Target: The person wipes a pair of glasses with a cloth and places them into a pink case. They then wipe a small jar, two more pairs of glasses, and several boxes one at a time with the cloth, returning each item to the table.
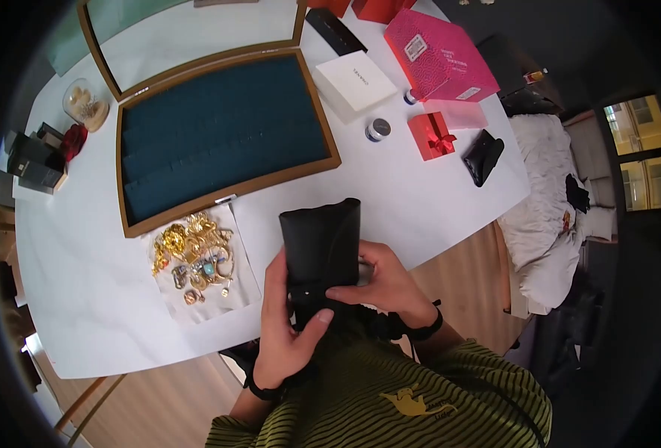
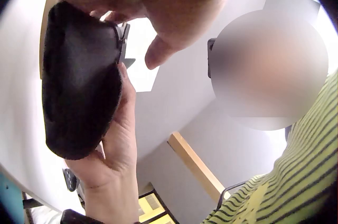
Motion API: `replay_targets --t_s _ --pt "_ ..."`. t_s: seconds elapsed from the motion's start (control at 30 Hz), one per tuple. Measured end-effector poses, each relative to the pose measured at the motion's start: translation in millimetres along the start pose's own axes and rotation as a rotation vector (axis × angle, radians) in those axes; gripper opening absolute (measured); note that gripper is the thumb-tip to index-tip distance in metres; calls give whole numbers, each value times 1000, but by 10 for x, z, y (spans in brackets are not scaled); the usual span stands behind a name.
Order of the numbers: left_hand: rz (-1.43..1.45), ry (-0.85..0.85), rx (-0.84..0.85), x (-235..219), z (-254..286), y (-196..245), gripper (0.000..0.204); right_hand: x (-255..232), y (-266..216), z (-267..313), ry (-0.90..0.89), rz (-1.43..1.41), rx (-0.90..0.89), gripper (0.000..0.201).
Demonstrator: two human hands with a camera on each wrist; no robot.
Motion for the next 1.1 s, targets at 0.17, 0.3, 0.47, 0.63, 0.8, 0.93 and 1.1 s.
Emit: replay_targets --t_s 0.17,0.3,0.47,0.63,0.8,0.93,1.1 --pt "136 -20 18 -69 26 -38 64 -372 -144 7 175 -214 1 37" --pt "71 55 -16 -165 65 -309 29 -1007 -512 -109 458 -127 -212 34" --pt "17 162 -3 -120 110 -444 7 -1567 -908 -370 550 -16 -300 32" --pt "-107 265 -2 -81 197 -530 5 -1906 -1131 -1124 477 464 -405 38" --pt "-342 380 224 -17 238 -529 4 -2454 -1152 -1999 510 1215 -328 53" --pt "-428 413 219 4 223 -505 8 -2635 -914 -2522 413 1534 -28 50" --pt "-389 358 190 -23 205 -478 7 -2844 -458 -2833 333 1520 129 57"
Point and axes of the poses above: each hand's wrist, its own z-axis away from the middle knuckle, its own x-axis out of the palm, y = z × x, the point moved 5 cm from there along -z, towards the middle knuckle, and after that the axes turned 12 degrees about -x, right-handed, at the moved point
